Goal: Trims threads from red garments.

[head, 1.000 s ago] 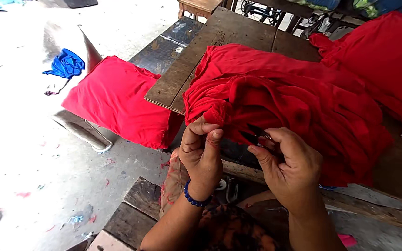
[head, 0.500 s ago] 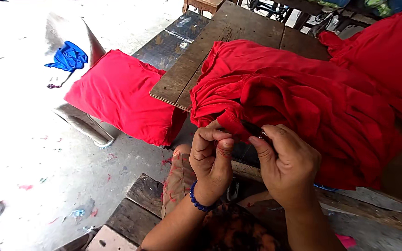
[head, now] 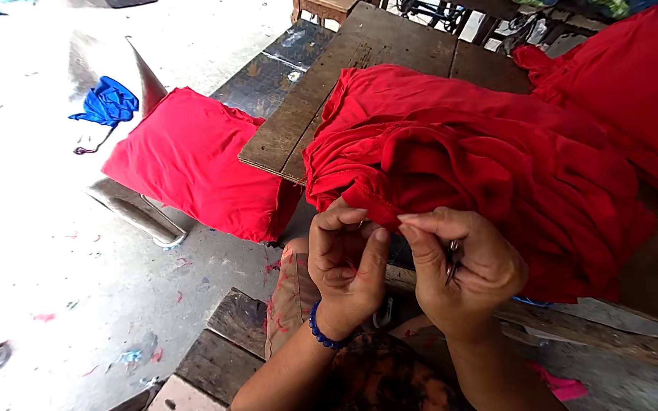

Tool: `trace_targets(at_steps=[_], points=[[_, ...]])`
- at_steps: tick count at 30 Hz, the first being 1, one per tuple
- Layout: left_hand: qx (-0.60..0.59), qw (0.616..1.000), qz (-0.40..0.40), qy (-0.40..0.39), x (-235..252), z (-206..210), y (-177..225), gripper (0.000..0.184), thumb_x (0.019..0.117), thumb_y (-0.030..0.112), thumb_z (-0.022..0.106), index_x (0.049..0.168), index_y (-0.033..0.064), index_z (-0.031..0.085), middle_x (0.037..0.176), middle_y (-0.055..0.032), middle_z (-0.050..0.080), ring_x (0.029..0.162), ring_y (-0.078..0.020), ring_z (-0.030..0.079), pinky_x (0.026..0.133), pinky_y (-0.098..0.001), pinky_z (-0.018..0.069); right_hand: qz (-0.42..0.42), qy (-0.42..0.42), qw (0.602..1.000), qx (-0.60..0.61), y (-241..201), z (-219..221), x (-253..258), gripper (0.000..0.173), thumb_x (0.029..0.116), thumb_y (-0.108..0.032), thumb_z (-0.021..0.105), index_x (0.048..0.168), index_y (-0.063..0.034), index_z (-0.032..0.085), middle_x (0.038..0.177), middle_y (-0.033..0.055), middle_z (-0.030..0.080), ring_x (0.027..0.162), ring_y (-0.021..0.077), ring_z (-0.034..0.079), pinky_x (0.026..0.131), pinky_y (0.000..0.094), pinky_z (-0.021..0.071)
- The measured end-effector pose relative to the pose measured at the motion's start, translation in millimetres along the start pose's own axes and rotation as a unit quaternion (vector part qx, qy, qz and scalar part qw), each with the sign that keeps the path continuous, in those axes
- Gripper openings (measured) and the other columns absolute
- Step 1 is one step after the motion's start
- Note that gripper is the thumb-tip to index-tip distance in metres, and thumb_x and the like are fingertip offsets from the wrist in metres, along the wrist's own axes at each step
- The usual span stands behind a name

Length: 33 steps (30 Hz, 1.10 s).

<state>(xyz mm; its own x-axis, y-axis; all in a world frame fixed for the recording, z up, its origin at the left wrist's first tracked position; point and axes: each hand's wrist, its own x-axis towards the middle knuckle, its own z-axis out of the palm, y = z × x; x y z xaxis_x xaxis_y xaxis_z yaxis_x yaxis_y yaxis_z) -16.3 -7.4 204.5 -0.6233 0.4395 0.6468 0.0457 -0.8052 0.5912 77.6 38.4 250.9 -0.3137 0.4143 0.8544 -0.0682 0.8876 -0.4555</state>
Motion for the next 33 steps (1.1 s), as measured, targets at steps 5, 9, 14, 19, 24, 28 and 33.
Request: trace_targets(at_steps=[5,9,14,19,24,28,33], points=[[-0.022,1.000,0.008,0.003,0.2,5.1,-10.7,0.047,0.0840,-0.003,0.078,0.128,0.0074,0.066,0.124,0.0028,0.064,0.108,-0.0059,0.066,0.090,-0.0240,0.0600,-0.075,-0.085,0.991,-0.070,-10.8,-5.9,-5.6,0.013,0.0998,-0.013,0.063,0.091,-0.0037,0.065,0.074,0.0034,0.064,0.069,0.0053,0.060,0.067,0.0163,0.0486],[0.039,0.998,0.025,0.041,2.4,5.7,-15.4,0.036,0.0820,-0.005,0.080,0.116,0.0045,0.074,0.114,-0.0029,0.069,0.099,-0.0089,0.069,0.083,-0.0239,0.0615,-0.095,-0.159,0.982,-0.040,-18.2,-6.8,-10.2,0.023,0.1044,-0.017,0.057,0.090,-0.0019,0.067,0.068,0.0059,0.061,0.062,0.0109,0.056,0.059,0.0225,0.0438],[0.026,0.999,-0.019,0.037,6.6,0.5,-10.0,0.011,0.0997,0.006,0.065,0.104,0.0091,0.074,0.103,0.0044,0.071,0.094,-0.0031,0.067,0.082,-0.0207,0.0575,0.062,-0.104,0.993,0.013,-11.8,-26.1,-15.7,0.025,0.0967,-0.026,0.069,0.109,-0.0048,0.063,0.085,-0.0023,0.061,0.074,-0.0053,0.055,0.065,0.0081,0.0459],[-0.095,0.993,-0.058,0.032,8.6,1.6,-8.3,0.008,0.1053,0.023,0.058,0.108,0.0190,0.063,0.108,0.0037,0.068,0.097,-0.0073,0.068,0.086,-0.0269,0.0594,0.120,-0.057,0.991,-0.032,7.6,-52.6,-11.5,0.020,0.1008,-0.024,0.065,0.112,-0.0083,0.058,0.088,-0.0077,0.057,0.073,-0.0078,0.051,0.064,0.0080,0.0448],[-0.109,0.990,-0.092,-0.018,3.8,2.6,-11.4,0.030,0.1003,0.026,0.067,0.124,0.0304,0.049,0.131,0.0062,0.058,0.106,-0.0113,0.068,0.089,-0.0334,0.0620,0.173,-0.024,0.985,0.008,19.4,-64.5,-19.2,0.014,0.1004,-0.024,0.065,0.109,-0.0152,0.059,0.101,-0.0091,0.052,0.080,-0.0061,0.052,0.065,0.0081,0.0452],[-0.046,0.996,-0.070,-0.035,4.7,11.6,-14.2,0.061,0.0799,-0.001,0.083,0.128,0.0186,0.051,0.126,0.0026,0.057,0.106,-0.0112,0.068,0.088,-0.0318,0.0635,0.185,-0.015,0.982,0.031,19.1,-66.5,-22.3,0.012,0.0997,-0.022,0.065,0.107,-0.0158,0.059,0.100,-0.0092,0.052,0.081,-0.0055,0.052,0.066,0.0084,0.0460],[0.036,0.998,-0.055,-0.017,6.1,16.4,-15.6,0.054,0.0787,-0.003,0.085,0.128,0.0070,0.064,0.132,-0.0031,0.057,0.111,-0.0100,0.067,0.083,-0.0263,0.0639,0.175,-0.008,0.984,0.026,16.5,-69.1,-21.8,0.011,0.0987,-0.021,0.067,0.105,-0.0154,0.060,0.102,-0.0084,0.050,0.085,-0.0055,0.052,0.069,0.0076,0.0464]])
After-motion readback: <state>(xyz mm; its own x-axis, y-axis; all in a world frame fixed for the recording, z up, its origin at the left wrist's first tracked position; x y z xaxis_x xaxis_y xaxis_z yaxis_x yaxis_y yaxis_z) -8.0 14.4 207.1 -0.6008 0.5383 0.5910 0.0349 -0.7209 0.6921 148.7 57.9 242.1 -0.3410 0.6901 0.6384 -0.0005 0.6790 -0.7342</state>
